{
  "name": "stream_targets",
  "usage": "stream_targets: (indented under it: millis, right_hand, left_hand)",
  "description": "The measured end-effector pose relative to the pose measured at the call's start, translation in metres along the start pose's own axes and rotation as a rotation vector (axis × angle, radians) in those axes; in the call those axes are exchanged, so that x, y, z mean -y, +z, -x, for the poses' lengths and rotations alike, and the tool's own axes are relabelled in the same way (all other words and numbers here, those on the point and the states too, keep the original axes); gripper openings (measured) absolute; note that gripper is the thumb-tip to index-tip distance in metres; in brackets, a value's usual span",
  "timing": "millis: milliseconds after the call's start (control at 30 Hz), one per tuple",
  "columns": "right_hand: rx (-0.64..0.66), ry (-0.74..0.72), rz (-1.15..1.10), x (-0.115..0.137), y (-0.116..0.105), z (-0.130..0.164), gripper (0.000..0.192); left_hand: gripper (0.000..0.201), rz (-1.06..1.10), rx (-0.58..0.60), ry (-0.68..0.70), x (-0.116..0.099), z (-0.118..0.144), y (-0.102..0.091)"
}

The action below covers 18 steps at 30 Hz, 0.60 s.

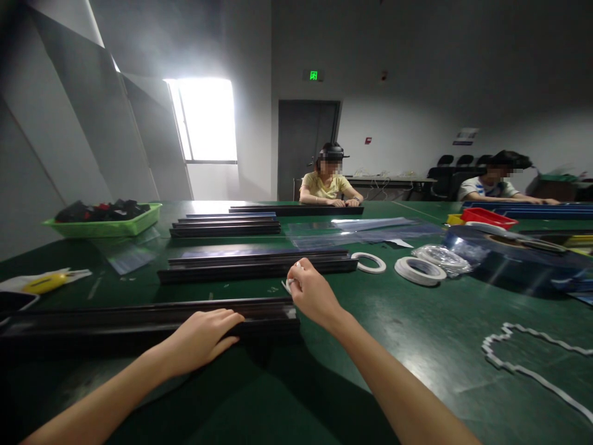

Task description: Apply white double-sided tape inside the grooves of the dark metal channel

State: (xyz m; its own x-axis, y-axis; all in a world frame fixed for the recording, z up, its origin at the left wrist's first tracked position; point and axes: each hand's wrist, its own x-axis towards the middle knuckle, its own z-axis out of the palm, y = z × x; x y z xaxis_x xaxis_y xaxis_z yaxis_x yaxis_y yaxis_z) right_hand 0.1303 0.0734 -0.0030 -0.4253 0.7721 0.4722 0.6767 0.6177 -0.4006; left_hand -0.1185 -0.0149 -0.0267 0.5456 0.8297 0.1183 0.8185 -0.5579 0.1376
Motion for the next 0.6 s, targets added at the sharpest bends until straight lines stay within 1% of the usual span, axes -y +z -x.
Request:
stream_targets:
  millis: [67, 200, 333, 400, 500, 600]
  right_hand:
    - [0.054, 0.006, 0.091, 0.0008, 0.0001, 0.0009, 0.013]
    - [0.158, 0.015, 0.242, 0.0016, 0.0, 0.0028, 0.016]
    - [0.245, 0.062, 0.273, 0.002, -0.0014, 0.0046, 0.017]
    - [0.246, 0.088, 0.252, 0.0012, -0.0005, 0.0059, 0.019]
    - [0.222, 0.118, 0.243, -0.0007, 0.0022, 0.0078, 0.032]
    - [0.218, 0.13, 0.237, -0.0012, 0.0038, 0.009, 0.038]
  left_hand:
    - [0.027, -0.004, 0.002, 0.001, -0.0002, 0.0, -0.0003]
    - [0.026, -0.012, 0.0, 0.001, -0.0005, 0.0, -0.0007]
    - [0.024, -0.017, 0.003, 0.004, 0.0002, -0.0003, 0.0005]
    - [0.024, -0.017, 0.006, 0.002, 0.0007, -0.0004, 0.0012]
    - [0.024, -0.014, 0.008, -0.003, 0.0009, -0.0005, 0.0015]
    - [0.024, -0.011, 0.012, -0.006, 0.0002, -0.0003, 0.0009]
